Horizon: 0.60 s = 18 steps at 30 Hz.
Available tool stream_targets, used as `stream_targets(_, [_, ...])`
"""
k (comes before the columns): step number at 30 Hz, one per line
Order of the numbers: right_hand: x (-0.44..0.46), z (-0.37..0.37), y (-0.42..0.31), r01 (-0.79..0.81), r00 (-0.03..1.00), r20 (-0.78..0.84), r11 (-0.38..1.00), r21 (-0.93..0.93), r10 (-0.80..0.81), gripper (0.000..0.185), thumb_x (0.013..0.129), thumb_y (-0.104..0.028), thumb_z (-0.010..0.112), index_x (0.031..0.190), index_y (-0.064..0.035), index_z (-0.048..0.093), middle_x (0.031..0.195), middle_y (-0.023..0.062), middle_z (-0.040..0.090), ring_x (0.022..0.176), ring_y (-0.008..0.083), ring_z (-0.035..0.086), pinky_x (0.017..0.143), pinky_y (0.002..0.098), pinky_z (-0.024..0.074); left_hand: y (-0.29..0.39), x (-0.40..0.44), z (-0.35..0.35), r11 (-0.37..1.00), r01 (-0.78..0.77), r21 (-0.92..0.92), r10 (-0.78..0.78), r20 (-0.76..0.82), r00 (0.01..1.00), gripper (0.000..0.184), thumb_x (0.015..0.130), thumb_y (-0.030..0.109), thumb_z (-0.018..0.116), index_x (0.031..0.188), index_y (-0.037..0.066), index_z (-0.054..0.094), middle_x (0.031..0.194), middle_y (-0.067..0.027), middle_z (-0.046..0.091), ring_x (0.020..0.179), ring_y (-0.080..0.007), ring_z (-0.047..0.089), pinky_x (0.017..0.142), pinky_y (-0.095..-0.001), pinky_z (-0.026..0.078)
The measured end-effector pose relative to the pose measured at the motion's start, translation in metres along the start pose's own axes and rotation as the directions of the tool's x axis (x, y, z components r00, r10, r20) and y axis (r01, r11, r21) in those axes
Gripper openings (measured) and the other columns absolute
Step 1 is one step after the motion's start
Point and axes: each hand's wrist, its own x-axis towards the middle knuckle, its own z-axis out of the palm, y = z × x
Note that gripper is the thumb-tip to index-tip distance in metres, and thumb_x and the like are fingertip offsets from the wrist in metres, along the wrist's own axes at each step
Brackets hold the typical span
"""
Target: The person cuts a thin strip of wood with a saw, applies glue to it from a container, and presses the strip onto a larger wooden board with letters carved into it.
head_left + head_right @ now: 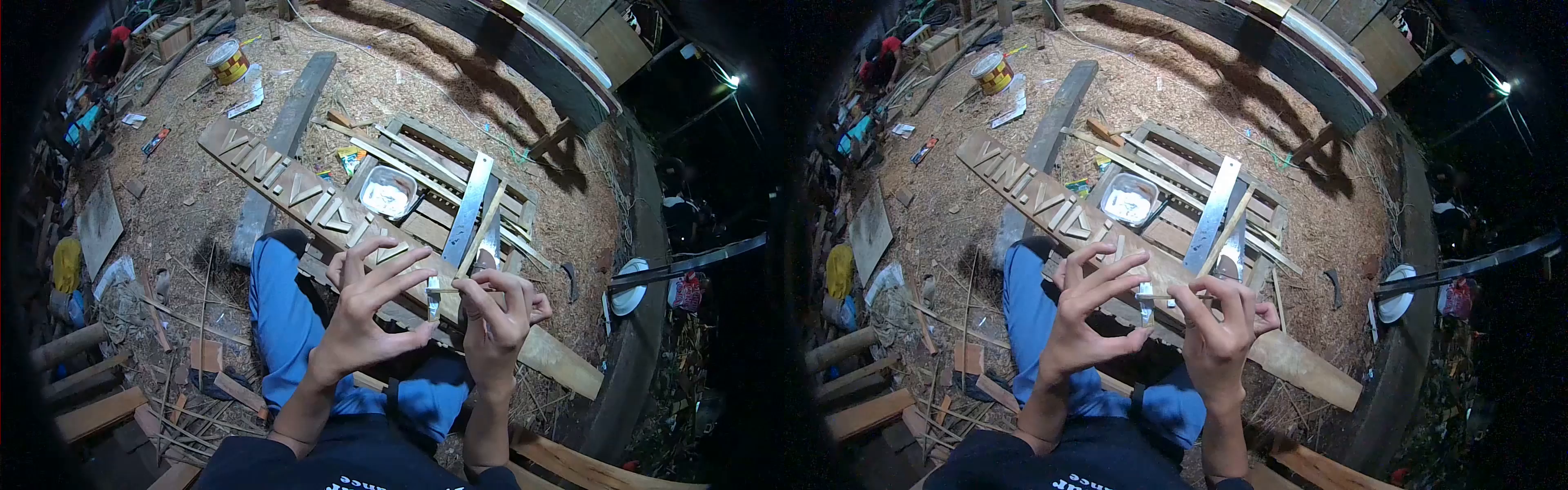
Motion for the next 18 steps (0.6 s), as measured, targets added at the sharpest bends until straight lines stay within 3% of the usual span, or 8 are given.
stream_targets(8, [-0.007, -0.011, 0.006, 0.034, 0.998, 0.051, 0.997, -0.073, -0.03, 0.024, 0.079, 0.001, 0.074, 0.1, -0.0106, 0.079, 0.1, 0.0064, 0.067, 0.097, 0.0281, 0.061, 0.081, 0.0391, 0.0499, -0.006, 0.0, 0.0, 0.999, 0.027, 0.017, -0.027, 0.001, 1.0, 0.062, 0.066, 0.028, 0.088, 0.125, 0.016, 0.076, 0.142, -0.0002, 0.068, 0.139, -0.0271, 0.046, 0.115, -0.0449, 0.02])
stream_targets(18, [-0.009, 0.002, 0.007, -0.027, 0.998, 0.055, 0.999, 0.034, 0.025, 0.026, 0.079, 0.001, 0.075, 0.101, -0.0118, 0.079, 0.099, 0.0058, 0.067, 0.097, 0.0271, 0.061, 0.084, 0.0396, 0.0483, -0.007, 0.001, 0.001, 0.999, 0.029, 0.019, -0.03, 0.014, 0.999, 0.062, 0.067, 0.03, 0.088, 0.125, 0.016, 0.075, 0.14, 0.0002, 0.068, 0.14, -0.027, 0.046, 0.115, -0.0454, 0.02])
